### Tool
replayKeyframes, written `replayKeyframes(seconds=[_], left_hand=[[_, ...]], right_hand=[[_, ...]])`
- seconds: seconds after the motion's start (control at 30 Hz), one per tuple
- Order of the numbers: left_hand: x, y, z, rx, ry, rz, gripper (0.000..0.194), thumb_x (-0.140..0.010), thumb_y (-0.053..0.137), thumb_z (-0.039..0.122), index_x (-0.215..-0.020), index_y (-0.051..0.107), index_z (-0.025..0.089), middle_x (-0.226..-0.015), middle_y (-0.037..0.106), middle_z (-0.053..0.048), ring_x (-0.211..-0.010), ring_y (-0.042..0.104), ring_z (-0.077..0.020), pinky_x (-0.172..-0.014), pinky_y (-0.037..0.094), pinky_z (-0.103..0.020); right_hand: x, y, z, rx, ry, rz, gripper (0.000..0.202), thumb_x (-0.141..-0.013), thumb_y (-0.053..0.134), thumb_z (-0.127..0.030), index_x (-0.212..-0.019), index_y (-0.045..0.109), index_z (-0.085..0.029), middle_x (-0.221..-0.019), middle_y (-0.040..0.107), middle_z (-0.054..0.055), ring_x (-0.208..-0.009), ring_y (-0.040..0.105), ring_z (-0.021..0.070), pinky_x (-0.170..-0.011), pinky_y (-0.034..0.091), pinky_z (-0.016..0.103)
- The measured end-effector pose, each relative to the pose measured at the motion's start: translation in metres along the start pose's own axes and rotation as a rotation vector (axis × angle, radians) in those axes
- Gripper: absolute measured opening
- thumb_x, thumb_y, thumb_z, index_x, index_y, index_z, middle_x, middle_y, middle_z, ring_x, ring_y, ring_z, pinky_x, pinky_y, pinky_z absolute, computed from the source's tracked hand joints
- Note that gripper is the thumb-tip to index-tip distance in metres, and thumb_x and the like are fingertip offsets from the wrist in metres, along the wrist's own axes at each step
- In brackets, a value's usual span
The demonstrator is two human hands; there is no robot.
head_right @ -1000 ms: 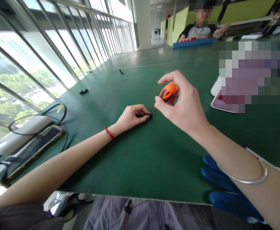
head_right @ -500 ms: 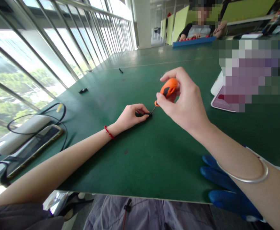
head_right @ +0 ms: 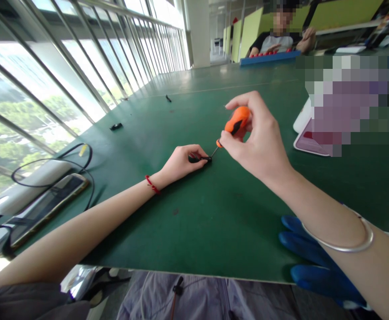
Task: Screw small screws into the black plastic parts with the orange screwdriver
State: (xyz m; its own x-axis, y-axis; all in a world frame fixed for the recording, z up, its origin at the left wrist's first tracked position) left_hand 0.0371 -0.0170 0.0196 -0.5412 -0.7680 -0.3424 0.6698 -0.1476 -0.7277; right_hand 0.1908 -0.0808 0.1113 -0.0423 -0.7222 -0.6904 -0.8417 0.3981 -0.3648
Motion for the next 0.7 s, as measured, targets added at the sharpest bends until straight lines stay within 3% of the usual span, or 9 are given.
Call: replayKeyframes(seconds=[0.1,0.2,0.3,0.33,0.43,0.53,0.7], left_hand=[[0.000,0.000,0.000,-0.001,0.001,0.000,0.012,-0.078,0.061,0.023,-0.083,0.070,0.016,-0.085,0.071,-0.003,-0.078,0.064,-0.0142,-0.074,0.051,-0.025],[0.000,0.000,0.000,0.000,0.001,0.002,0.011,-0.078,0.062,0.024,-0.082,0.069,0.016,-0.085,0.071,-0.002,-0.078,0.064,-0.0139,-0.074,0.051,-0.025],[0.000,0.001,0.000,-0.001,-0.004,-0.002,0.011,-0.078,0.062,0.024,-0.082,0.069,0.016,-0.085,0.071,-0.002,-0.078,0.064,-0.0140,-0.075,0.051,-0.025],[0.000,0.001,-0.001,-0.002,-0.005,-0.002,0.012,-0.078,0.062,0.024,-0.083,0.069,0.017,-0.085,0.072,-0.002,-0.078,0.064,-0.0141,-0.075,0.051,-0.025],[0.000,0.001,-0.001,-0.002,-0.009,0.001,0.012,-0.078,0.062,0.024,-0.083,0.070,0.017,-0.086,0.072,-0.002,-0.080,0.064,-0.0145,-0.075,0.051,-0.025],[0.000,0.000,-0.001,0.000,-0.007,0.001,0.012,-0.078,0.062,0.024,-0.083,0.070,0.017,-0.086,0.072,-0.003,-0.080,0.064,-0.0147,-0.075,0.051,-0.025],[0.000,0.000,0.000,0.000,-0.004,-0.005,0.012,-0.078,0.061,0.023,-0.083,0.070,0.017,-0.086,0.072,-0.003,-0.080,0.064,-0.0144,-0.075,0.051,-0.025]], right_hand=[[0.001,0.001,0.003,-0.012,0.036,-0.008,0.041,-0.066,0.069,-0.018,-0.104,0.053,-0.024,-0.076,0.056,0.002,-0.065,0.052,0.0173,-0.065,0.043,0.035],[0.002,0.001,0.001,0.099,0.086,-0.020,0.019,-0.071,0.069,-0.030,-0.086,0.059,-0.023,-0.069,0.056,0.001,-0.055,0.048,0.0140,-0.061,0.039,0.034],[0.002,0.002,-0.003,0.139,0.071,-0.037,0.010,-0.074,0.066,-0.030,-0.073,0.060,-0.023,-0.066,0.057,0.001,-0.054,0.046,0.0128,-0.058,0.038,0.033],[0.002,0.002,-0.005,0.123,0.044,-0.029,0.008,-0.072,0.067,-0.026,-0.077,0.060,-0.023,-0.067,0.057,0.001,-0.056,0.047,0.0134,-0.058,0.039,0.032],[0.001,0.001,-0.005,0.022,-0.017,-0.013,0.033,-0.066,0.068,-0.014,-0.096,0.058,-0.024,-0.073,0.057,0.001,-0.065,0.051,0.0158,-0.064,0.042,0.033],[0.002,0.002,0.002,-0.002,0.042,-0.030,0.039,-0.068,0.068,-0.021,-0.105,0.055,-0.024,-0.068,0.054,-0.001,-0.061,0.050,0.0155,-0.064,0.042,0.034],[0.002,0.002,0.000,0.120,0.096,-0.046,0.015,-0.075,0.065,-0.036,-0.078,0.061,-0.022,-0.068,0.059,0.001,-0.056,0.047,0.0133,-0.058,0.036,0.033]])
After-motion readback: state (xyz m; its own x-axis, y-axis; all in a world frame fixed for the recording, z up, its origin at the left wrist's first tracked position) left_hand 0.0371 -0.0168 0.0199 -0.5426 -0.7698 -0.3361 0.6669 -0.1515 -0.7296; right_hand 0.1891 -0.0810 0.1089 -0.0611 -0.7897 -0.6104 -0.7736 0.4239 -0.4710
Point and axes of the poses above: each hand's wrist, its own x-axis away from the middle knuckle, its own y-axis out of the palm, z = x × y, the point moved 8 cm from there along -x, towards the middle knuckle
